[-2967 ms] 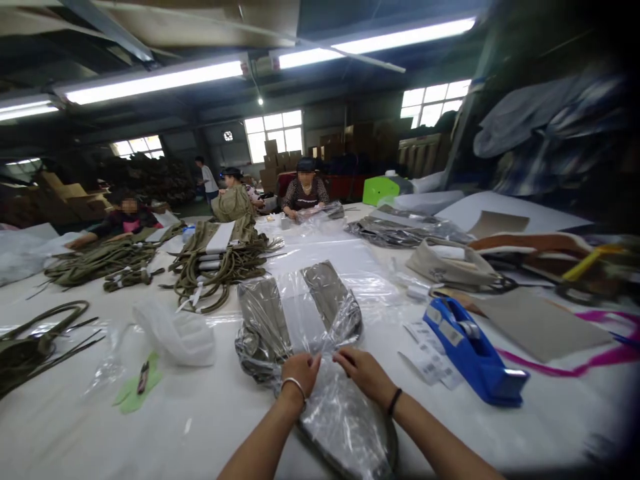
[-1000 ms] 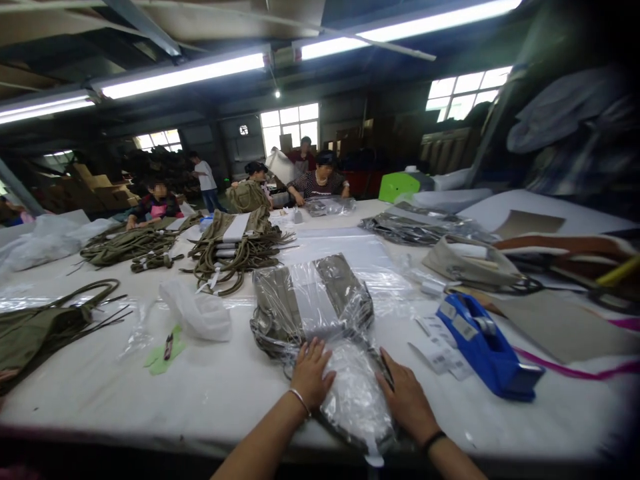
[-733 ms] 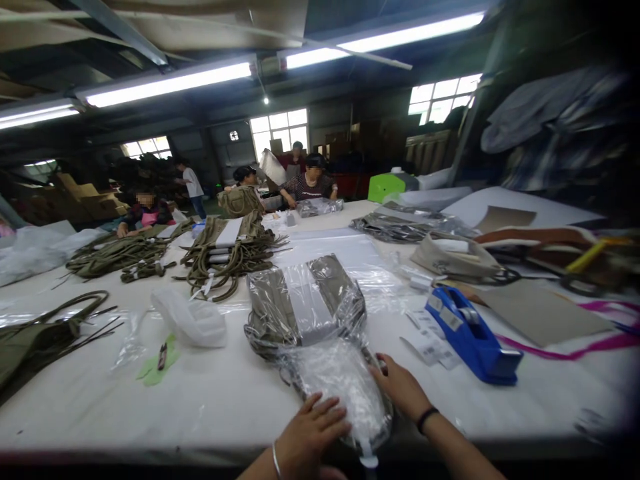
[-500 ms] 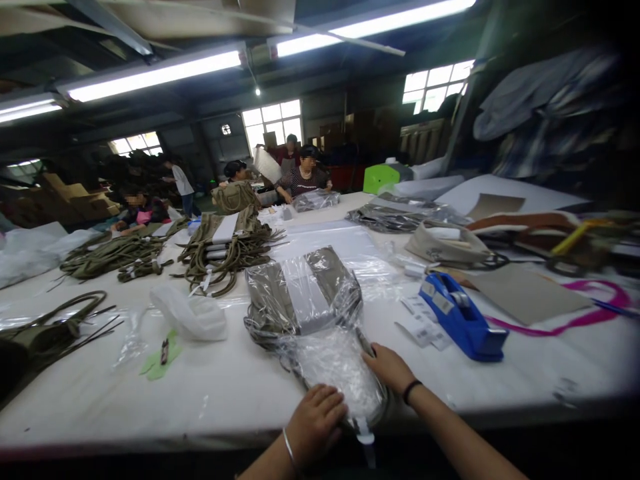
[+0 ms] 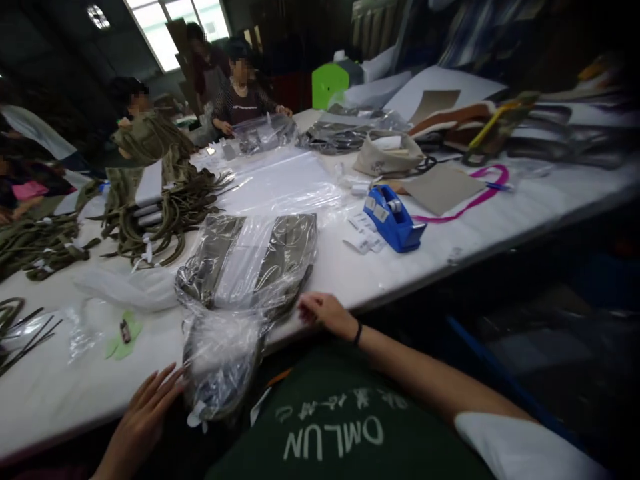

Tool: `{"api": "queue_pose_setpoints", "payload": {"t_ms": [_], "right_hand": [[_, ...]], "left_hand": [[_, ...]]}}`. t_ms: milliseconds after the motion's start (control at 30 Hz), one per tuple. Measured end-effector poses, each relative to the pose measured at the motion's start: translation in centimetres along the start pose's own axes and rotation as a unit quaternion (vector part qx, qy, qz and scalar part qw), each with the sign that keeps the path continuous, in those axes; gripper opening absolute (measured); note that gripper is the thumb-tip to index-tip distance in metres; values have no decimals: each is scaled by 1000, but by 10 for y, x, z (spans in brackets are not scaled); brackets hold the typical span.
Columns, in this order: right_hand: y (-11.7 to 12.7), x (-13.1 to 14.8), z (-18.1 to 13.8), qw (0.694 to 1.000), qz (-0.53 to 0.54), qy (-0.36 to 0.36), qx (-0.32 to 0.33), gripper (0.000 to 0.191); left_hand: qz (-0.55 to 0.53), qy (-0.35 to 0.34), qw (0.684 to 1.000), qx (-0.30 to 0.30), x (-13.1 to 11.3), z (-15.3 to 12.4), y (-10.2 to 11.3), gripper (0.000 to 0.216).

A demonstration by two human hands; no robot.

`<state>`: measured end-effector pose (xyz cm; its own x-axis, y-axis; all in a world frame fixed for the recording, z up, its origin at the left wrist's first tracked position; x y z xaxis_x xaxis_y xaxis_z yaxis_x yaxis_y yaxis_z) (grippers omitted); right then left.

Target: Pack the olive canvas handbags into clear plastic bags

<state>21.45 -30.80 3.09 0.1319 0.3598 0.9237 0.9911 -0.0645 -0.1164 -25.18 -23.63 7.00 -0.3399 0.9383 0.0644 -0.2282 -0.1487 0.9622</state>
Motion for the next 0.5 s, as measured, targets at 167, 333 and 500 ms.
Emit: {"api": "queue_pose_setpoints", "payload": {"t_ms": [167,333,500], "right_hand": [[87,7,57,963,32,21,-267,39],[84,7,73,910,-268,75,-307,44],[85,5,70,906,-286,60,-305,45]], "left_hand": [[-13,97,982,-161,-14,107,-3,41],[-49,92,989,-104,-71,314,-69,48],[-54,113,990,70,-100,397,-109,47]]}}
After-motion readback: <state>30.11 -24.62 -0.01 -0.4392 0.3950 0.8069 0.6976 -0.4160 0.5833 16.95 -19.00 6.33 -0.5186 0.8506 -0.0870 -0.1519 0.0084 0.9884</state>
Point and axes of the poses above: each hand's wrist, its own z-axis towards the middle knuckle, its own y-axis out of the back of the hand, x = y × z, the point moved 2 cm from there along z, towards the middle knuckle, and after that the axes turned 11 degrees about -y, right-handed, at the moved point
